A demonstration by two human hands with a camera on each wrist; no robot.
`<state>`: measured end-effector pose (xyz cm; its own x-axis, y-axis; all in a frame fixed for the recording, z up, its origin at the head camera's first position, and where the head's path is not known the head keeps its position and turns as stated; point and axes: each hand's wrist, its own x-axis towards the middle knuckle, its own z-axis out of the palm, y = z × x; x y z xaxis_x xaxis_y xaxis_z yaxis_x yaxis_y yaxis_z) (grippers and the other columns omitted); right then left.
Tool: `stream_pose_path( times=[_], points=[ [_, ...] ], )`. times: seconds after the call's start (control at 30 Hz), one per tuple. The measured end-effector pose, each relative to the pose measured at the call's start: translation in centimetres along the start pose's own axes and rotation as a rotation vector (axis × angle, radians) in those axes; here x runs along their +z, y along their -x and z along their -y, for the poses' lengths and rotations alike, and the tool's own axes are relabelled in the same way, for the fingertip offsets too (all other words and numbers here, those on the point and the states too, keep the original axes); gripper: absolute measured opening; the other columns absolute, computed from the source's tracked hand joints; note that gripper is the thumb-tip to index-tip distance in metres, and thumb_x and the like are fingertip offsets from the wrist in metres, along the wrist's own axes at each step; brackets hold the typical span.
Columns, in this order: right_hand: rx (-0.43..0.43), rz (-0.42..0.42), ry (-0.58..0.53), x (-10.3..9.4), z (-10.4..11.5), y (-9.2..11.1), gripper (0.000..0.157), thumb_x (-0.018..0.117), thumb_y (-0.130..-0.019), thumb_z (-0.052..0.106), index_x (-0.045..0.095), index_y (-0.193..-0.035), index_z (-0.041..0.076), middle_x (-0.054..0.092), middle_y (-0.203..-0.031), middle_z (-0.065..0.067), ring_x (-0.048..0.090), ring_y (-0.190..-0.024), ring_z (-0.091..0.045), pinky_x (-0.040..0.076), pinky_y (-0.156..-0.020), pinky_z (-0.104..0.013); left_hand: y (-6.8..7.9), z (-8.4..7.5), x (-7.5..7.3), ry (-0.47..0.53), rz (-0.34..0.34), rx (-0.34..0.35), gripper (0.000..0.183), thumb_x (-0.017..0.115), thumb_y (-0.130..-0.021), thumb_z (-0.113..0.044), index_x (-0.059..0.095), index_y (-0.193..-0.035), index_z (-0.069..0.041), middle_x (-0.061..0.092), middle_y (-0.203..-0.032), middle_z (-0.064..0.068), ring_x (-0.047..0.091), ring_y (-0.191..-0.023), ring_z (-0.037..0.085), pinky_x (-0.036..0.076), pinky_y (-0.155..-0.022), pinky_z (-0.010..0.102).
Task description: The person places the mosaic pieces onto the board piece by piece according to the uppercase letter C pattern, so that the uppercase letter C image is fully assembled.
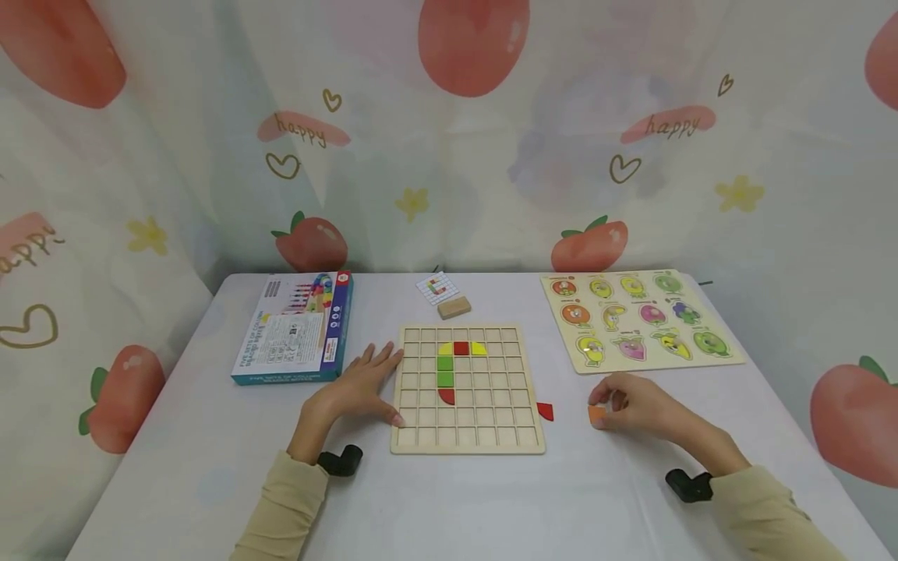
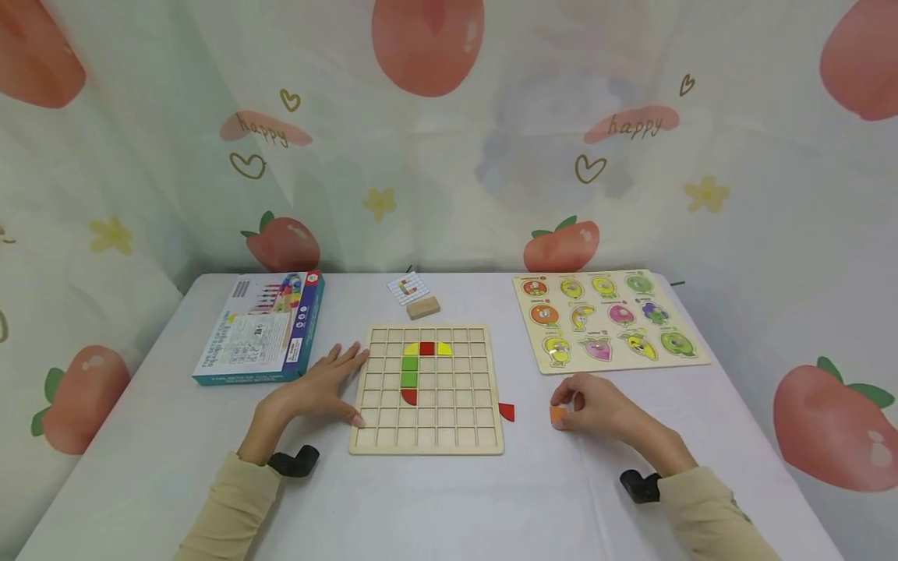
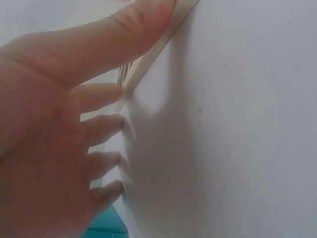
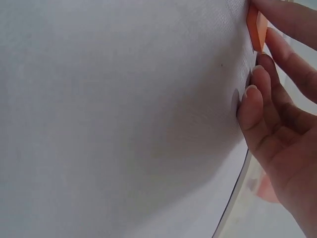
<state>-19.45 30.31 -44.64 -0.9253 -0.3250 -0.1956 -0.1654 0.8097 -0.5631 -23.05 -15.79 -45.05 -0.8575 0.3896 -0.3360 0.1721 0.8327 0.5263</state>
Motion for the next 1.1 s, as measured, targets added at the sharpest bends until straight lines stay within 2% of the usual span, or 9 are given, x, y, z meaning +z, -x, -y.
stream_pose_path(
  times=[0.3, 0.47, 0.67, 0.83, 1.1],
  points=[
    [-0.046, -0.026, -0.021, 0.6, 0.5, -0.4, 0.021, 0.085, -0.084, 0.019, 0.069, -0.093, 0.012, 0.064, -0.085, 0.005, 0.056, -0.077, -0.011, 0.051, -0.068, -0.02, -0.1, 0.1, 0.1, -0.004, 0.001, 0.002, 0.116, 0.092, -0.073, -0.04, 0.025, -0.165, -0.014, 0.01, -0.174, 0.01, -0.004, -0.16, 0.039, 0.004, -0.129, 0.059],
    [-0.073, -0.033, -0.067, 0.7, 1.1, -1.1, 0.01, 0.078, -0.09, 0.014, 0.072, -0.097, 0.011, 0.07, -0.089, 0.004, 0.061, -0.08, -0.01, 0.055, -0.073, -0.02, -0.1, 0.2, 0.1, -0.002, -0.003, 0.002, 0.116, 0.092, -0.074, -0.04, 0.025, -0.165, -0.014, 0.01, -0.174, 0.009, -0.004, -0.16, 0.039, 0.004, -0.129, 0.059],
    [-0.109, -0.043, -0.095, 1.0, 1.9, -2.0, 0.014, 0.075, -0.095, 0.018, 0.076, -0.108, 0.014, 0.071, -0.096, 0.005, 0.061, -0.087, -0.01, 0.056, -0.077, -0.021, -0.1, 0.2, 0.1, -0.001, -0.002, -0.003, 0.116, 0.092, -0.073, -0.039, 0.026, -0.165, -0.014, 0.011, -0.174, 0.009, -0.005, -0.16, 0.039, 0.004, -0.129, 0.059],
    [-0.155, -0.066, -0.131, 1.3, 2.8, -2.8, 0.015, 0.073, -0.096, 0.019, 0.076, -0.11, 0.013, 0.073, -0.1, 0.004, 0.063, -0.091, -0.009, 0.056, -0.079, -0.021, -0.2, 0.2, 0.2, 0.0, -0.006, -0.004, 0.115, 0.092, -0.073, -0.039, 0.026, -0.165, -0.015, 0.011, -0.174, 0.008, -0.005, -0.16, 0.038, 0.004, -0.129, 0.059],
    [-0.182, -0.02, -0.31, 2.0, 5.2, -4.1, 0.018, 0.07, -0.097, 0.011, 0.073, -0.113, 0.003, 0.075, -0.098, -0.007, 0.071, -0.081, -0.018, 0.059, -0.075, -0.022, -0.1, 0.1, 0.2, -0.018, -0.016, 0.018, 0.117, 0.093, -0.072, -0.039, 0.027, -0.164, -0.012, 0.012, -0.173, 0.011, -0.002, -0.16, 0.039, 0.005, -0.129, 0.058]
  ],
)
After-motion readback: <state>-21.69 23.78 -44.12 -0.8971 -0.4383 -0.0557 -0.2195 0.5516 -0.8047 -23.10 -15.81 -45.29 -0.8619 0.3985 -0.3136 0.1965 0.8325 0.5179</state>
